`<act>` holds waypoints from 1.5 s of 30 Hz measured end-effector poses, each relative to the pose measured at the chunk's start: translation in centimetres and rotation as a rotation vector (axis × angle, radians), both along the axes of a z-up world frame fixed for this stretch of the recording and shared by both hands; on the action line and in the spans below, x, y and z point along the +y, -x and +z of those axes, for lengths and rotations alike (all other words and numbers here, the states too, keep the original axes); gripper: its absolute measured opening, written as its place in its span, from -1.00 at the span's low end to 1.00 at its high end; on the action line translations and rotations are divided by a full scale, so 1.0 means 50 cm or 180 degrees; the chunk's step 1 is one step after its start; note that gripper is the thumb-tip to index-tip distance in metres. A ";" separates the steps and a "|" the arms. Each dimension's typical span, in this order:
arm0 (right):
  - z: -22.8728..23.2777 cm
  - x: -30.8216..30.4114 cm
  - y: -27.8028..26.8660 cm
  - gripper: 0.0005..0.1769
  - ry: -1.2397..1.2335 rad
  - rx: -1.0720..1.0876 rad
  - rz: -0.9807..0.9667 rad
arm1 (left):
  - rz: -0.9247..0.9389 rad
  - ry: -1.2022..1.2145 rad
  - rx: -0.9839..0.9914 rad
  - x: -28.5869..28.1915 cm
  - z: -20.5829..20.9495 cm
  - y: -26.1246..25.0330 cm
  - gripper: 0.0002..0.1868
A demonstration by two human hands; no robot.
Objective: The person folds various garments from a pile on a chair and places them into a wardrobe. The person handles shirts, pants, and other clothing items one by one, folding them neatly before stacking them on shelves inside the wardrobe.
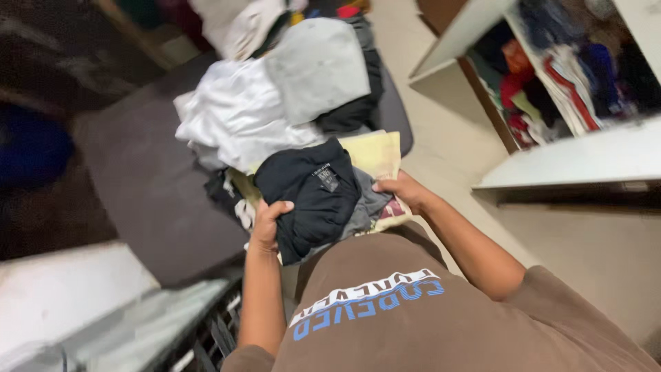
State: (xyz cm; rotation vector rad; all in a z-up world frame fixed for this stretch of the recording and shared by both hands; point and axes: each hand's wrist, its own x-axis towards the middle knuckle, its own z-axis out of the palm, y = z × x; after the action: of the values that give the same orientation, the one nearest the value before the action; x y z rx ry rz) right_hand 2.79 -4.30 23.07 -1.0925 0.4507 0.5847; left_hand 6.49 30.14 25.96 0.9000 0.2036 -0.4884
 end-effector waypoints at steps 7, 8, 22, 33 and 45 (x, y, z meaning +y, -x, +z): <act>0.052 -0.089 0.155 -0.52 0.0902 -0.0273 -0.1306 | -0.1160 0.0356 -0.0100 -0.161 -0.012 -0.069 -0.25; 0.049 -0.109 0.168 -0.52 0.0809 -0.0267 -0.1508 | -0.1283 0.0480 -0.0028 -0.184 -0.025 -0.080 -0.25; 0.010 -0.495 0.243 -0.49 0.1171 -0.0758 -0.2218 | -0.1709 0.0417 0.0967 -0.654 -0.145 -0.151 -0.32; 0.053 -0.753 0.244 -0.29 0.1032 -0.0628 -0.2814 | -0.2345 0.0084 0.1114 -1.019 -0.041 -0.196 -0.30; 0.017 -0.962 0.118 -0.12 0.1809 -0.1012 -0.3537 | -0.3045 0.0150 0.1053 -1.418 -0.098 -0.401 -0.39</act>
State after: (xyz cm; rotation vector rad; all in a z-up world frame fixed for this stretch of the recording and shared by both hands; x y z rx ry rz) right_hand -3.13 -52.42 23.92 -1.2332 0.8682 -0.7280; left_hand 26.54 -40.78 21.04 0.8281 0.0460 -1.5279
